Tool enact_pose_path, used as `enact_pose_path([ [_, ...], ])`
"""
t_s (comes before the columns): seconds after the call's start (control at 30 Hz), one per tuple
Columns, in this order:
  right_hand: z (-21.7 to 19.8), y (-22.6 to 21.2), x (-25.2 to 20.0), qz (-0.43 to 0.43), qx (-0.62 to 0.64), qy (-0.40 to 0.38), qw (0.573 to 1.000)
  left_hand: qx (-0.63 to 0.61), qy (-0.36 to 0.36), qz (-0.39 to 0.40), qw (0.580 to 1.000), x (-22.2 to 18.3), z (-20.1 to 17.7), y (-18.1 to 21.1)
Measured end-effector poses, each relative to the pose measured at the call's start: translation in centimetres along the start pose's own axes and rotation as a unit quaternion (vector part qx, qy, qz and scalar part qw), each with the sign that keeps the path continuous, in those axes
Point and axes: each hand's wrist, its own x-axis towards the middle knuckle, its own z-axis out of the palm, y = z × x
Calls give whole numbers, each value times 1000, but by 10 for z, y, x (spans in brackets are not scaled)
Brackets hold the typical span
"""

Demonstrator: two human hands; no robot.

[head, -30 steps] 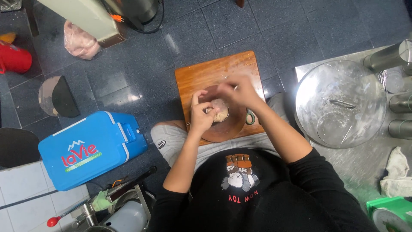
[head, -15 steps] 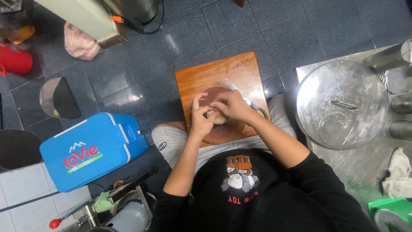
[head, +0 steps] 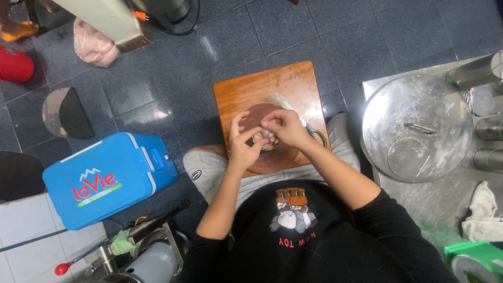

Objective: A person is manually pressing ground meat into a circular metal mold on a wooden board and placing paper discs on the portions.

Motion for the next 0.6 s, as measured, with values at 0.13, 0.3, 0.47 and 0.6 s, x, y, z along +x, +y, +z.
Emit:
enact_pose_path([
  [0.13,5,-21,-16,-29,-41,-22,999,17,30,38,999,-7,-2,6],
  [0.3,1,-19,-26,-145,-318,42,936,50,73,144,986,-8,-1,13],
  [0.47,-5,20,-10,-288,-374,129,872,37,73,151,985,-4,-3,18],
  [0.6,-4,35,-14,-428,-413,148,791,77,35,201,976,-8,0,20],
])
